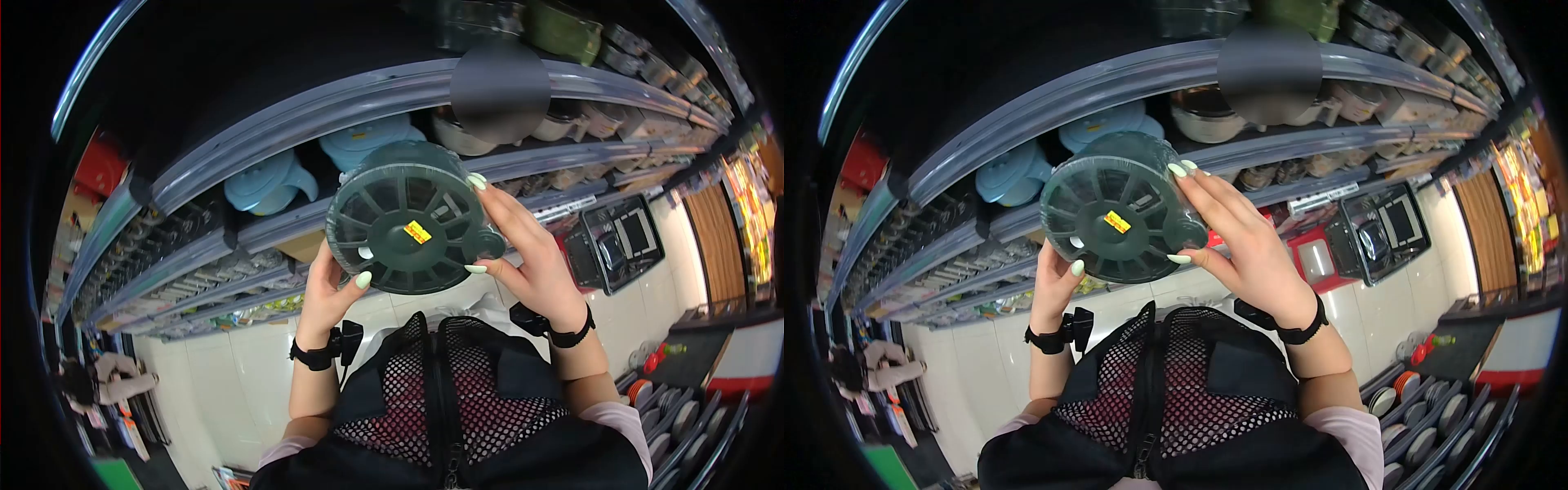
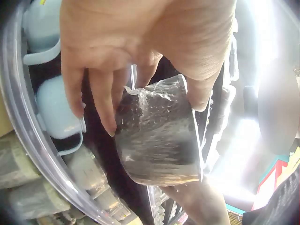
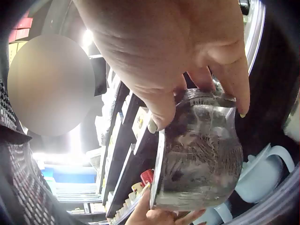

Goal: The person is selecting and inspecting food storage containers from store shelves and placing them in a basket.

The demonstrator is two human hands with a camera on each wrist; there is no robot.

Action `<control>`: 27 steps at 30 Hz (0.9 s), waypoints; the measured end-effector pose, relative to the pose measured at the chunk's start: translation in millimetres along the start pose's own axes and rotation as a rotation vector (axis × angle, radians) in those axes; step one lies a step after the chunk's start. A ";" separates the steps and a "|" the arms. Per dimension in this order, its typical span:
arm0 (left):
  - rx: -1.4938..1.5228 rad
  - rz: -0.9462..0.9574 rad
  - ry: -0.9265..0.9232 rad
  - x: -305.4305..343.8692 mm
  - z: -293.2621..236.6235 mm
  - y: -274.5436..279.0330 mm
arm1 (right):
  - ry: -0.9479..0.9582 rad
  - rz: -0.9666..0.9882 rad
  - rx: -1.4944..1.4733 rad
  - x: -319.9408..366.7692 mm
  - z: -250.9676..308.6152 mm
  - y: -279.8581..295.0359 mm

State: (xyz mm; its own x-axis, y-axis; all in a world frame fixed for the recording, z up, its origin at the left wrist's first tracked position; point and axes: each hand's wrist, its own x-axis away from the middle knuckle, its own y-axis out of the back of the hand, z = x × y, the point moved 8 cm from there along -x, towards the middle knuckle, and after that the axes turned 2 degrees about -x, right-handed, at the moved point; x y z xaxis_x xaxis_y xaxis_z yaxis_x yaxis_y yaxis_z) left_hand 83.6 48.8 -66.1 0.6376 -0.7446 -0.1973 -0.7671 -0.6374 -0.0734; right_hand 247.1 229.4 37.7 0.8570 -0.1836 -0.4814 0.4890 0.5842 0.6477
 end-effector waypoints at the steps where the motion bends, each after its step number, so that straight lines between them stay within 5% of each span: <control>1: -0.002 0.021 0.007 -5.3 1.0 -5.8 | -0.020 -0.015 0.010 3.2 -4.1 5.9; 11: -0.292 0.096 -0.036 -56.4 -19.3 -74.6 | -0.166 -0.102 -0.124 39.3 -66.3 55.6; 23: -0.364 0.300 -0.081 -149.1 -24.9 -248.9 | -0.535 -0.513 -0.832 104.1 -213.0 172.6; 27: -0.444 0.404 -0.131 -182.2 -18.6 -319.8 | -0.567 -0.575 -0.630 133.7 -246.6 229.8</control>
State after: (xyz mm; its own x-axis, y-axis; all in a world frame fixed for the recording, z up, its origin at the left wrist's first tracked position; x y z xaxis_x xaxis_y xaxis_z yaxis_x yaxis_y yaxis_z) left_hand 214.1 384.6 11.5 0.2668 -0.9320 -0.2454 -0.8256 -0.3524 0.4406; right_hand 434.1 534.1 -23.4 0.5503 -0.8185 -0.1650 0.8163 0.5689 -0.1001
